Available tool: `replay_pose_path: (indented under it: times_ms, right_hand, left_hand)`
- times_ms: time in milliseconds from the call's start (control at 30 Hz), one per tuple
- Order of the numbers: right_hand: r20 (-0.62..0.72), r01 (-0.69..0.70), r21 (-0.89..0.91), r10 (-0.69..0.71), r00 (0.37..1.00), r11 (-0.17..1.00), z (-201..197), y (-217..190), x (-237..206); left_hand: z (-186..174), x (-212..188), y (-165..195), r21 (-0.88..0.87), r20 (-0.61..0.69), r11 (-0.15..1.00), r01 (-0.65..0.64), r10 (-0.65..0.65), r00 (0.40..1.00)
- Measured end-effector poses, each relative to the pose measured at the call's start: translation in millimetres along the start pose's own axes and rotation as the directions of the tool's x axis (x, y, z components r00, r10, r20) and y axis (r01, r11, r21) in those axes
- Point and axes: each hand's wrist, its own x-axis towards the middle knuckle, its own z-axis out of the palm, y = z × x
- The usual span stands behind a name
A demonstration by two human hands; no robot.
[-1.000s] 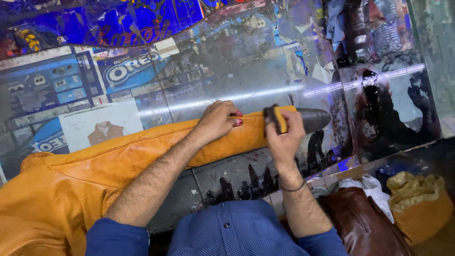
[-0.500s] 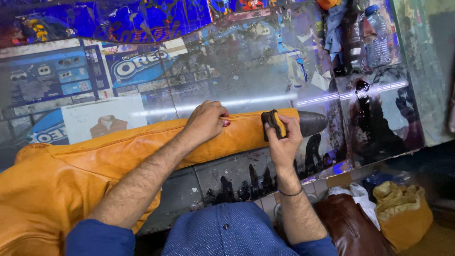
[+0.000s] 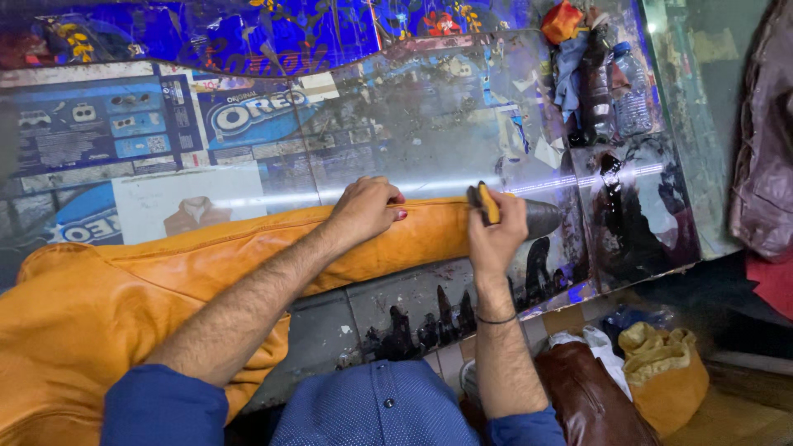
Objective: The person applies a dark liquid from a small bottle onto a sponge and then rubs the sponge along the sleeve and body of a mustard-yellow leather jacket laid on a glass table. The person repeatedly dips the sponge into the liquid and continues rubbing different sections of the jacket sleeve and collar area.
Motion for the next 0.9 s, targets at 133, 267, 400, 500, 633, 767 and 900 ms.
replay_pose_path:
  times_ms: [133,267,400,500,633,767,900]
  right_hand:
    - [0.124,0.075,0.076,-0.084,0.989,0.994,0,-3,-3]
    - [0.331,0.349,-0.178,-0.279,0.902,0.920,10,-11,-8]
    - [0.162,0.257,-0.284,-0.218,0.962,0.924,18,-24,-11]
    - [0.299,0.368,-0.313,-0.277,0.913,0.876,21,-31,-12]
    - [0.135,0.252,-0.332,-0.219,0.966,0.909,22,-35,-16]
    - [0.325,0.414,-0.280,-0.320,0.890,0.866,28,-41,-21]
    - [0.181,0.294,-0.379,-0.242,0.953,0.877,37,-51,-25]
  left_hand:
    - [-12,-10,-14,0.046,0.053,0.999,-0.006,0.004,0.999]
    - [-3,-10,-17,0.053,0.025,0.998,-0.044,0.042,0.999]
    - [2,-8,-17,0.002,0.028,0.999,-0.048,0.048,0.998]
    - [-2,-10,-17,-0.014,0.049,0.999,-0.042,0.043,0.998]
    - [-19,-22,-24,-0.006,0.015,0.998,-0.056,0.056,0.998]
    - [-35,-32,-41,-0.001,0.038,1.000,-0.015,0.015,0.999]
    - [-30,-38,-49,-0.012,0.003,0.999,-0.031,0.031,1.000]
